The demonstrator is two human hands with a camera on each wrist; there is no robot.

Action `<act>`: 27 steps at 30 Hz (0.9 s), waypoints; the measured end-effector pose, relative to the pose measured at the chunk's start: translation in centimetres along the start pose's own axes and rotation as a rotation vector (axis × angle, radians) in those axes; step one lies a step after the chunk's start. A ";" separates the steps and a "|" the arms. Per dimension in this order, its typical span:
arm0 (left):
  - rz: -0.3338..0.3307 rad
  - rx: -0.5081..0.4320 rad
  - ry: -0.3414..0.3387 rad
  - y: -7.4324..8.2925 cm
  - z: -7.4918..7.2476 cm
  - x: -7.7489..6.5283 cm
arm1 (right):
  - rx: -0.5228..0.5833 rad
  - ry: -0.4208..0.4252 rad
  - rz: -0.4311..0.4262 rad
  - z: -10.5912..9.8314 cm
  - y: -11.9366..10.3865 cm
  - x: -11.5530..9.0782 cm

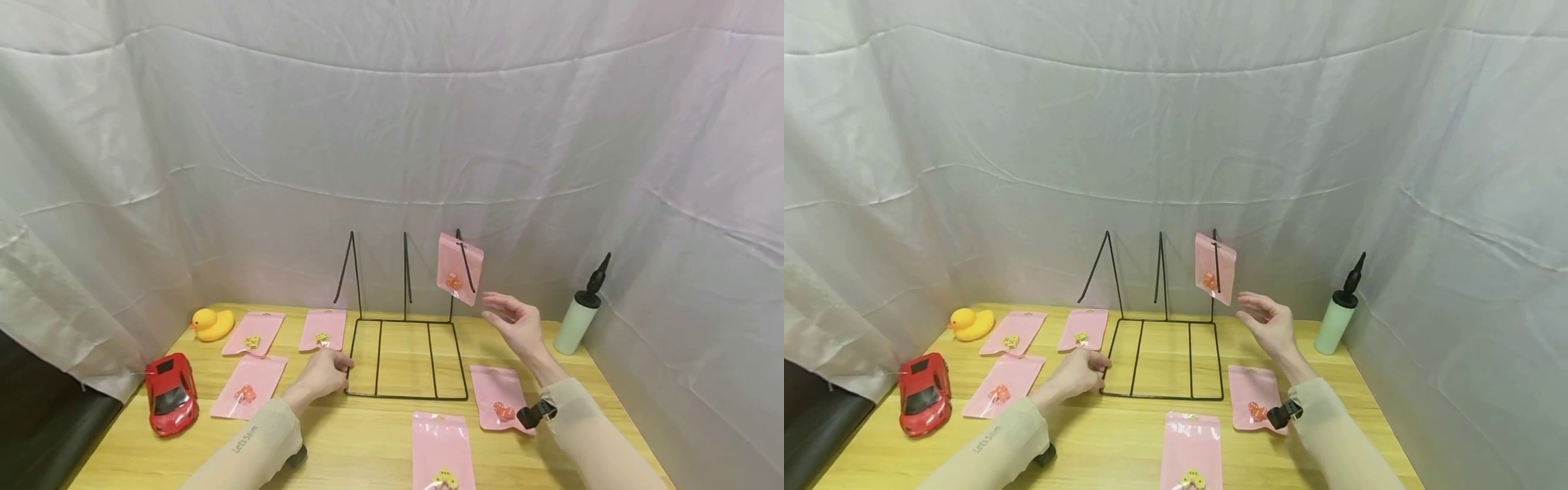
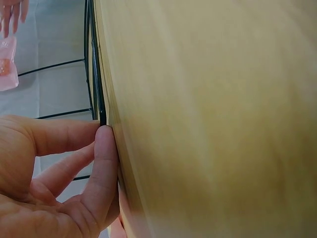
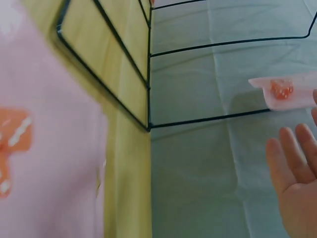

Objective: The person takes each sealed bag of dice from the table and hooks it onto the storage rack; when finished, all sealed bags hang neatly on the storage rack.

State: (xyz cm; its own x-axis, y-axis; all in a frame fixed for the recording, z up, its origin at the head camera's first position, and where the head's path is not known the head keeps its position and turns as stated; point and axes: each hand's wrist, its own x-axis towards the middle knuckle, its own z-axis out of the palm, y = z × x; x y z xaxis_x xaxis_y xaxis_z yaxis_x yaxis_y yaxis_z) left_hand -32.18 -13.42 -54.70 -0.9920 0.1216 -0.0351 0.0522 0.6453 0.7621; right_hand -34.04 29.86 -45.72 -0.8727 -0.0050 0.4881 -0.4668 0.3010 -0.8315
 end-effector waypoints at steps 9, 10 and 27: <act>0.031 -0.030 -0.024 2.0 -0.9 -1.7 | -0.223 -0.090 0.181 -2.3 -0.9 -3.2; 0.032 -0.031 -0.025 1.9 -0.9 -1.7 | -0.257 -0.103 0.197 -2.6 -0.9 -3.6; 0.028 0.004 -0.012 -1.5 0.5 1.1 | -0.544 -0.267 0.425 -4.1 -0.9 -10.5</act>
State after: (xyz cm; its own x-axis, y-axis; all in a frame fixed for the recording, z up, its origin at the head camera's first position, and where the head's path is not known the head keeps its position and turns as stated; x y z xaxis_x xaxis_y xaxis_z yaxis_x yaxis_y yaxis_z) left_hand -33.32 -13.91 -56.24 -0.9886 0.1487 -0.0213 0.0806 0.6447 0.7602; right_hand -23.88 33.61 -49.02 -0.9999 0.0059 0.0143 -0.0049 0.7585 -0.6517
